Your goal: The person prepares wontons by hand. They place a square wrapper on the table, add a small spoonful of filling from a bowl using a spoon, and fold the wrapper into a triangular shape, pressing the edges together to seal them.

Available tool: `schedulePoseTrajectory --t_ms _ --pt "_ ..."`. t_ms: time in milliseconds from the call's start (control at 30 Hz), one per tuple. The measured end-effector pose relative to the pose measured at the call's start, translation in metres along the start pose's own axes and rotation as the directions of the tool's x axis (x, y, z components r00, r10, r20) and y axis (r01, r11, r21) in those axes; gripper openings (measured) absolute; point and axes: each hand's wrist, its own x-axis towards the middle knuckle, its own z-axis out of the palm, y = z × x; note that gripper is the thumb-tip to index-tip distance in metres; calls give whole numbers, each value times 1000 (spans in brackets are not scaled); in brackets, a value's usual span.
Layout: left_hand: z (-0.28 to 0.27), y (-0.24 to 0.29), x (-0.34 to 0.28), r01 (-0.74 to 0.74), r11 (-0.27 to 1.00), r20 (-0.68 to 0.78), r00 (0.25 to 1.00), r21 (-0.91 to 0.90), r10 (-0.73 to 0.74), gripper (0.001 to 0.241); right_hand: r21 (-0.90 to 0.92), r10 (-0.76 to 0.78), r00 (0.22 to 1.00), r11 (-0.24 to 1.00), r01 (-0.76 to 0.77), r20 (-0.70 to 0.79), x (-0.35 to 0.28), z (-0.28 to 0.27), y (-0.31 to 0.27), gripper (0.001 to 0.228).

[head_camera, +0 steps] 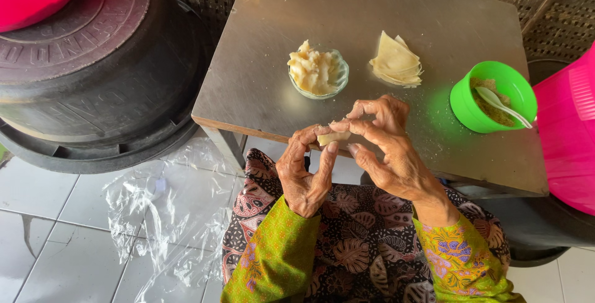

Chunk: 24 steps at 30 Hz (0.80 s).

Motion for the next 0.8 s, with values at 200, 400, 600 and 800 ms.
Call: schedulePoseTrajectory --t_ms 200,400,600,800 --pt "2 -4 -3 38 992 1 999 -118 -38 26 75 41 999 996 -42 13 -7 8 -4 51" --pt "4 -13 -7 80 972 -10 996 -221 -85 26 -104 -36 999 994 34 -24 -9 17 -7 56" --pt "8 -19 -12 127 910 0 990 -394 -138 26 -378 -103 993 923 71 -65 -16 14 -13 57" --pt "7 -15 -11 141 916 33 990 -376 -138 22 -280 -59 991 960 22 -122 -17 -1 -12 34"
